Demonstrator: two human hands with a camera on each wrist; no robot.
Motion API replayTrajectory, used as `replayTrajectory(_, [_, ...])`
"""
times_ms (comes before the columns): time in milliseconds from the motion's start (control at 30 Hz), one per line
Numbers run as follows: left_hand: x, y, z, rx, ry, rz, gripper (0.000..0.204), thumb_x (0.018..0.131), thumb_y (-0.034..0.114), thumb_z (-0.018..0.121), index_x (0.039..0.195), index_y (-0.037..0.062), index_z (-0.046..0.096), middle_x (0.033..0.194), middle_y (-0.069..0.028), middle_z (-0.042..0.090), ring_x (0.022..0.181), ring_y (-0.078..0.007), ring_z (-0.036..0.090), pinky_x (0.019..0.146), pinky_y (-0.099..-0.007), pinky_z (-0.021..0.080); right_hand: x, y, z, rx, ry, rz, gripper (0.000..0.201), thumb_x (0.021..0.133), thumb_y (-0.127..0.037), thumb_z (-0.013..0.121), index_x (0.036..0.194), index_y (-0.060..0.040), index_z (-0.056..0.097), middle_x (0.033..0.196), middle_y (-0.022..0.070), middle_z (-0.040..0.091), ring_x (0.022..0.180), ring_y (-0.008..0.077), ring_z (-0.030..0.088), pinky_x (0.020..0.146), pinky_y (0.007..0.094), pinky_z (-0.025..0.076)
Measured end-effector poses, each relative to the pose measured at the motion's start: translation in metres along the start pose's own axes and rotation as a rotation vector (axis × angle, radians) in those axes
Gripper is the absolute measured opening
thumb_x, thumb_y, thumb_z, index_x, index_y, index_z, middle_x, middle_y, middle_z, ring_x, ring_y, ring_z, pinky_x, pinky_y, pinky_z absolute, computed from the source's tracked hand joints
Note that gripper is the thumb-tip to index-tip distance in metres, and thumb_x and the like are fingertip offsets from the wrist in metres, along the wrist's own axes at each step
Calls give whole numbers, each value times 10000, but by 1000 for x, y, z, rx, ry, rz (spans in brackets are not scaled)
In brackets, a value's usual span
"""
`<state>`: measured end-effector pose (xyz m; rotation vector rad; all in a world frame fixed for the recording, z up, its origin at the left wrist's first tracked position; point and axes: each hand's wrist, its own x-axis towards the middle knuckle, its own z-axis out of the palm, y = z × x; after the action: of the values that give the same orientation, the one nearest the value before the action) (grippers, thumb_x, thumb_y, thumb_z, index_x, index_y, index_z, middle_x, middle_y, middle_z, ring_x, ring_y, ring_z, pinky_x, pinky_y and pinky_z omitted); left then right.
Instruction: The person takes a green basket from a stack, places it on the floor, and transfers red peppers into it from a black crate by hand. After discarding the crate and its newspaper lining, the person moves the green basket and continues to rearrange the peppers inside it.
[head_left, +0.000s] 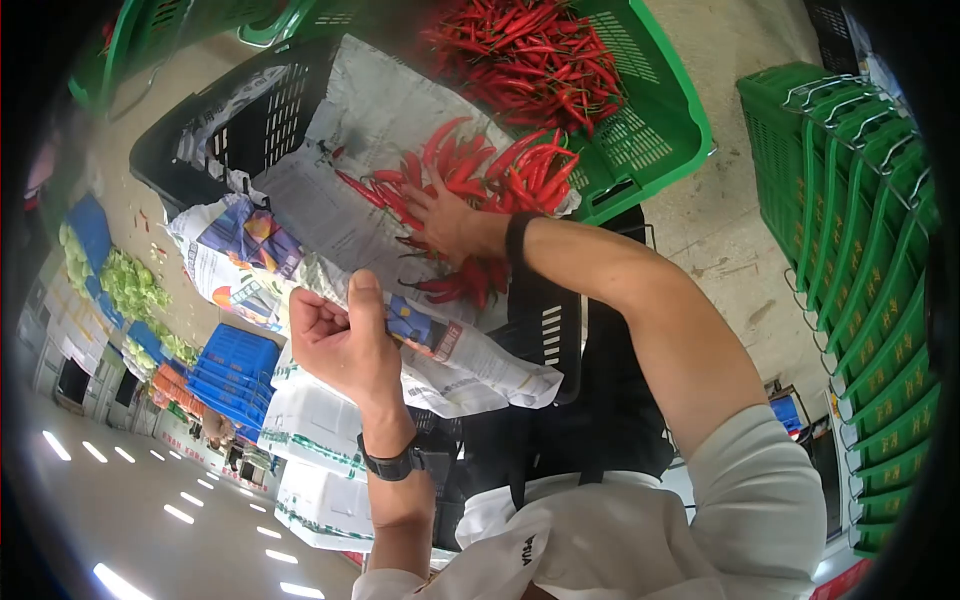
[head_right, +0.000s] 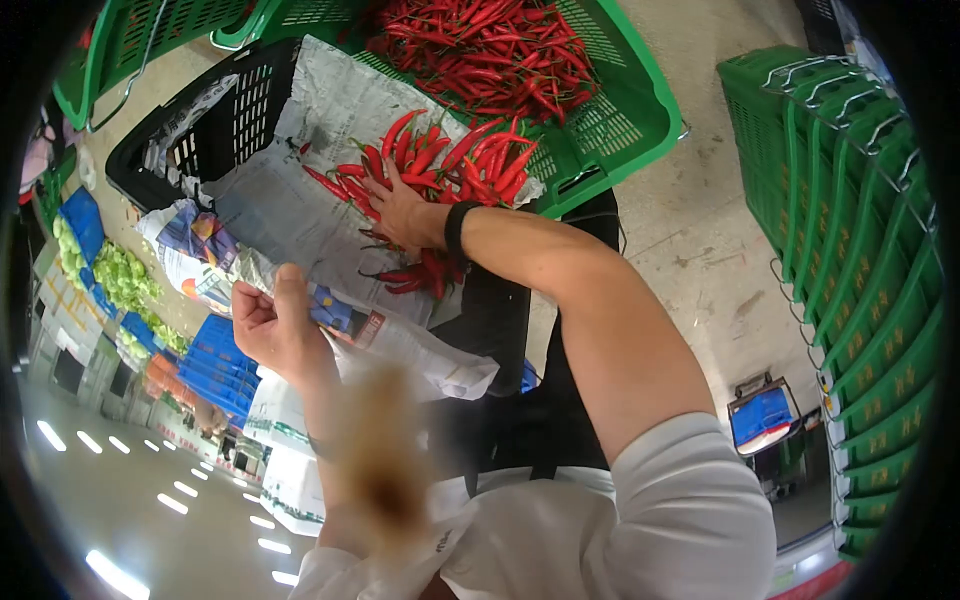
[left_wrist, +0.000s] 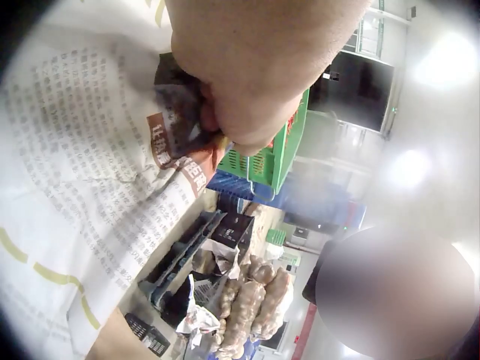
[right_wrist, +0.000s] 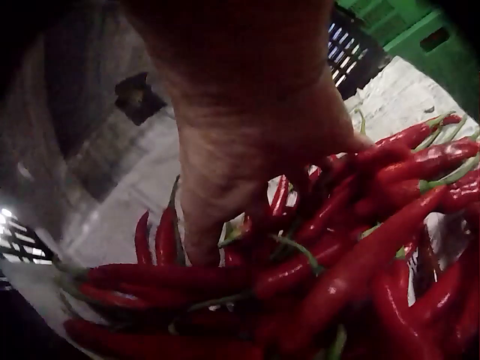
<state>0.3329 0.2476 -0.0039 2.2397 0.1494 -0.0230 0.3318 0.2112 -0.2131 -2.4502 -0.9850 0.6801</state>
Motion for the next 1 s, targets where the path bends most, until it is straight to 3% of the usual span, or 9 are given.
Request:
replayTrajectory(267, [2, -3, -11, 21, 2, -27, 347, 785, 68, 742, 730, 83, 400, 586, 74, 379, 495, 16, 335, 450, -154, 242, -39, 29, -17, -165, -259, 119, 671, 702, -577, 671, 1237, -176, 616, 1333, 25, 531, 1346, 329, 288, 1030, 717, 149])
replayTrajectory(400, [1, 1, -7, -40, -24, -35, 324, 781, 55, 745, 783, 62, 421, 593, 72, 382, 495, 16, 335, 443, -155, 242, -91, 76, -10, -147, -23, 225, 552, 639, -582, 703, 1057, -222, 709, 1210, 123, 564, 1246, 331, 378, 1029, 672, 198])
replayTrajectory(467, [0, 2, -6, -82, -36, -48, 283, 816, 32, 701, 720, 73, 438, 640, 11, 553, 557, -18, 456, 510, -153, 333, -120, 98, -21, -58, -63, 393, 590, 633, -504, 743, 1157, -245, 656, 1288, 196, 472, 1337, 379, 286, 1071, 641, 171])
replayTrajectory(567, [0, -3, -11, -34, -33, -42, 292, 813, 29, 694, 711, 76, 425, 639, 8, 549, 553, -21, 446, 509, -157, 324, -135, 111, -11, -18, 111, 530, 640, 640, -468, 750, 1218, -227, 619, 1338, 222, 425, 1318, 405, 316, 1044, 618, 241])
replayTrajectory(700, [0, -5, -11, 9, -23, -27, 287, 811, 31, 690, 711, 77, 425, 634, 15, 536, 553, -20, 436, 508, -163, 317, -76, 60, -5, 147, 200, 237, 664, 658, -382, 757, 1266, -190, 571, 1343, 216, 427, 1315, 390, 336, 1024, 582, 289])
replayTrajectory(733, [0, -7, -11, 2, -12, -10, 316, 797, 53, 716, 719, 81, 411, 614, 48, 445, 525, -1, 382, 479, -158, 275, -53, 42, 11, 169, 200, 116, 705, 660, -372, 757, 1301, -180, 535, 1348, 215, 425, 1317, 381, 340, 1029, 580, 286])
replayTrajectory(800, [1, -6, -8, -9, -3, 13, 350, 782, 74, 742, 727, 84, 397, 594, 81, 354, 497, 17, 328, 451, -154, 234, -36, 1, 29, 100, 390, -58, 552, 796, -332, 628, 1309, -178, 498, 1274, 194, 504, 1340, 350, 327, 1051, 597, 242])
replayTrajectory(900, [0, -3, -7, -10, 9, -11, 323, 800, 60, 716, 716, 81, 405, 577, 63, 415, 498, 10, 379, 459, -150, 261, -2, -19, 80, -53, 580, -68, 494, 845, -287, 564, 1312, -164, 460, 1259, 163, 531, 1360, 343, 305, 1069, 637, 185])
replayTrajectory(1000, [0, 0, -7, -15, 21, -12, 291, 811, 38, 694, 718, 74, 421, 587, 44, 460, 500, 4, 399, 465, -149, 279, -12, -11, 90, -58, 419, -130, 461, 860, -290, 558, 1290, -148, 474, 1258, 79, 545, 1321, 316, 358, 1068, 658, 164])
